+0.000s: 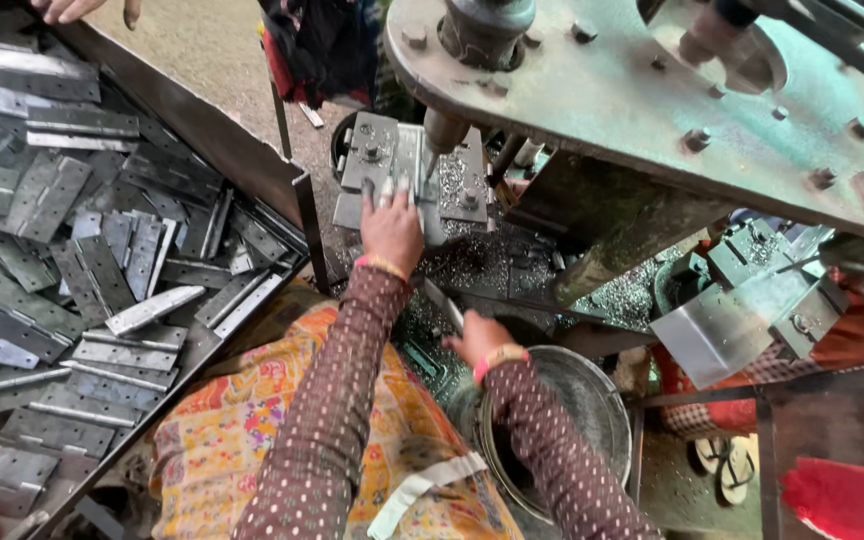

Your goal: The person operates a manual metal press machine, repeatedly placing metal plates into the die and pulling a lever to activate the press. They then remove the processed plates and place them into a metal bin.

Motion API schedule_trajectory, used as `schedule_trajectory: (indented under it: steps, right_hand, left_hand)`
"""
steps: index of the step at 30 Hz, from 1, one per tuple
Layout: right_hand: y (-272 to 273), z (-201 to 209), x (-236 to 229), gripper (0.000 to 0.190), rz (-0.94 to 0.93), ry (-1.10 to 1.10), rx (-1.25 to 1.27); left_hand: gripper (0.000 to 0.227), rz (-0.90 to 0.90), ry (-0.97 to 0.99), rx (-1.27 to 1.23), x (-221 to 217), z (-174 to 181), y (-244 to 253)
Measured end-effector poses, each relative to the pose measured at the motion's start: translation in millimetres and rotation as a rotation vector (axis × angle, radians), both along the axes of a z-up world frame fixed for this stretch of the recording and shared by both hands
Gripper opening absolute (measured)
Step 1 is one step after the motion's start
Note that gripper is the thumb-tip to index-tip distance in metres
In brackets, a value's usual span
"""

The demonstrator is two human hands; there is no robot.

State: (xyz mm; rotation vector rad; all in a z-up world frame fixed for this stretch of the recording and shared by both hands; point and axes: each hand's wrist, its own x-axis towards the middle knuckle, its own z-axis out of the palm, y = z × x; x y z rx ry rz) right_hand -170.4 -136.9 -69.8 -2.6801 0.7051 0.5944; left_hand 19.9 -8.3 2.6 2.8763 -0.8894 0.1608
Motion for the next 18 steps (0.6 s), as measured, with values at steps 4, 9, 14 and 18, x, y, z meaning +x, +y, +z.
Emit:
schedule_trajectory:
  steps: [4,9,14,18]
  right_hand:
    - [-4.1,-8.0,-3.1,0.052,0.044,-0.074,-0.015]
    - [7.6,-78.3,-41.2,0.046,0.012,-0.470,0.004]
    - [-9.4,-90.8,-41.0,0.051,-0.013,-0.327,0.011]
    - [-19.1,-45.9,-30.3,0.054,0.032,-0.317,-0.005]
  left_hand:
    - [0.031,0.057,0.211,-0.053,22.6,7.3,-7.2]
    - [0.029,0.031,0.040,-0.160,26.0,2.0,-0.2]
    - [0.017,-0.068,-0.162,-0.334,0.2,-6.2,18.9]
    - [0.020,-0.088,-0.347,-0.779,-24.1,-32.1,98.8]
